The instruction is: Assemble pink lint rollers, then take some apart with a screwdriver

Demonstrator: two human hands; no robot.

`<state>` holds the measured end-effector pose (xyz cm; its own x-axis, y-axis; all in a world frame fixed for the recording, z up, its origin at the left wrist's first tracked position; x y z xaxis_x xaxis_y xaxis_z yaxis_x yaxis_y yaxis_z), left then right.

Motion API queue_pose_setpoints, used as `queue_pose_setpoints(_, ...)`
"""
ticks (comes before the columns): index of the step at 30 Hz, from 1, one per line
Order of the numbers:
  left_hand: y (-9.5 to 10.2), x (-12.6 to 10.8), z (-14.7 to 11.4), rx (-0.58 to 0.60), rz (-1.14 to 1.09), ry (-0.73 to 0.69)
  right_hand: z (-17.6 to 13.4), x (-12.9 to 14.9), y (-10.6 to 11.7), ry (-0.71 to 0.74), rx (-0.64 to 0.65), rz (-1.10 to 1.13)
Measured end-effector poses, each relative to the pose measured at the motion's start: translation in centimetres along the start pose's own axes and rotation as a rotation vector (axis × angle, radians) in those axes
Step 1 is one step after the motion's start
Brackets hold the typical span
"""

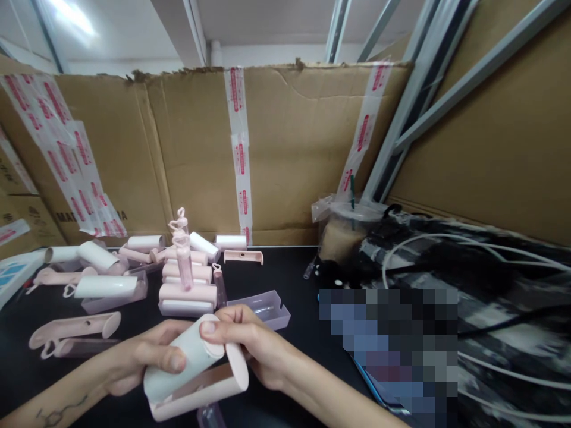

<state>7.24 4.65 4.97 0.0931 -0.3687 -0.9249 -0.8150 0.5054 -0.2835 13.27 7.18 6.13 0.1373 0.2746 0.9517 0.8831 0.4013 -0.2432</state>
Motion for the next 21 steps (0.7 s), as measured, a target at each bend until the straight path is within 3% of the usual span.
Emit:
queue_pose_setpoints(7, 0.5, 0.2, -0.2, -0.029, -0.059, 0.003, -0.3, 1.8, 0.0, 0.140, 0.016, -0.223)
queue_pose_setpoints(9, 0.5, 1.2, -0.2, -0.039, -0.099, 0.090, -0.3, 1.9, -0.1, 0.151, 0.007, -0.234)
queue_pose_setpoints(13, -1.5, 3.2, -0.7, 0.082, -0.188, 0.316, -0.2, 1.5, -0.2, 0.127, -0.036, -0.187)
queue_pose_setpoints(19, -2.7, 2.5, -0.2, 0.093, -0.282, 0.237, 0.1, 0.5, -0.7, 0.083, -0.019, -0.150)
queue_pose_setpoints(21, -2.7, 3.3, 0.1, 0.038, -0.290, 0.262, 0.1, 0.5, -0.7, 0.083, -0.027, -0.167)
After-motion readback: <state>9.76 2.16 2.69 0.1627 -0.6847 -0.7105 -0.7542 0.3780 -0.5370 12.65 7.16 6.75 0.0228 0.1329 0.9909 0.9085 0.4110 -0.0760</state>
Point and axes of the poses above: each hand's wrist, its own z-axis towards the middle knuckle, its own y-axis out of the back of the hand, x = y × z, the point moved 10 cm from there along z, towards the middle knuckle, and after that the axes turned 11 degrees about -x, right-handed, at the moved point
